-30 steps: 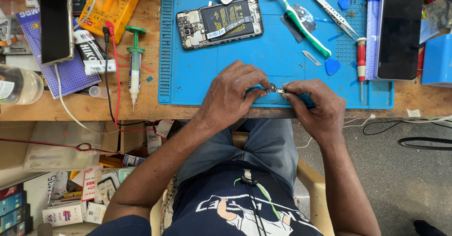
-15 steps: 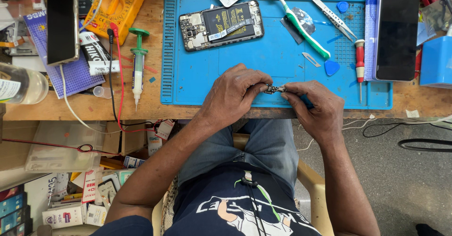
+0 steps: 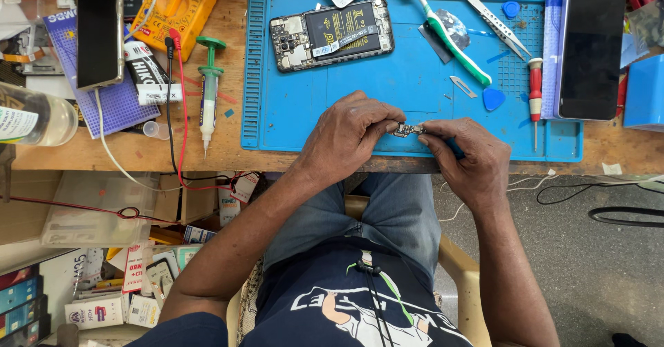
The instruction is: The person cleans small electronic components with a toothbrush and a pen-like tool, then places them into a disassembled smartphone chassis. They connect a charging cable to the phone and later use a soldering iron on a component held in a vise.
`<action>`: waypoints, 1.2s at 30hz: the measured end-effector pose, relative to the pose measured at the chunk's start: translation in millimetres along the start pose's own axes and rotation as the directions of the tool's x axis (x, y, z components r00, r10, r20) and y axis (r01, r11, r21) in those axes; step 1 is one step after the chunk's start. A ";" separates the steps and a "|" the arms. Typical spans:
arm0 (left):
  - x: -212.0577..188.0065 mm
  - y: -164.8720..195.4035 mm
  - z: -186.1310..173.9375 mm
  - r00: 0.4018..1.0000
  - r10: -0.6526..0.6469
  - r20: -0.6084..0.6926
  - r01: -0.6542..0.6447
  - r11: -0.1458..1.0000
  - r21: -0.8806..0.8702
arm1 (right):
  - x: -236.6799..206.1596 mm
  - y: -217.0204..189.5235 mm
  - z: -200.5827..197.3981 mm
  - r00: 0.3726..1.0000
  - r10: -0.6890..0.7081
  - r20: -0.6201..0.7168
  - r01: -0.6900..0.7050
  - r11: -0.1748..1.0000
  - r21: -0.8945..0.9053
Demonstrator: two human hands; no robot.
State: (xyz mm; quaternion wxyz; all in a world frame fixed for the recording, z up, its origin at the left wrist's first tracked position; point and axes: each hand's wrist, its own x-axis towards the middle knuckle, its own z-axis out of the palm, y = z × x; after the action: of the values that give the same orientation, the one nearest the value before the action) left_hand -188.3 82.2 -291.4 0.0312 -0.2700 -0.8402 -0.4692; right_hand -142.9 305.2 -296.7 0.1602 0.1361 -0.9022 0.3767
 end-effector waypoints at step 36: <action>1.2 1.6 1.3 1.000 0.000 0.027 -0.001 1.000 0.031 | -0.7 0.7 -0.2 0.999 -0.036 -0.026 0.037 0.999 0.035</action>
State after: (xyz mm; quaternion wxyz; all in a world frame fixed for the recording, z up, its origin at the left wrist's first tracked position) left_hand -188.3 84.4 -290.6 0.0241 -0.2760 -0.8476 -0.4527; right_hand -142.5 305.9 -297.3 0.1762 0.1506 -0.8905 0.3914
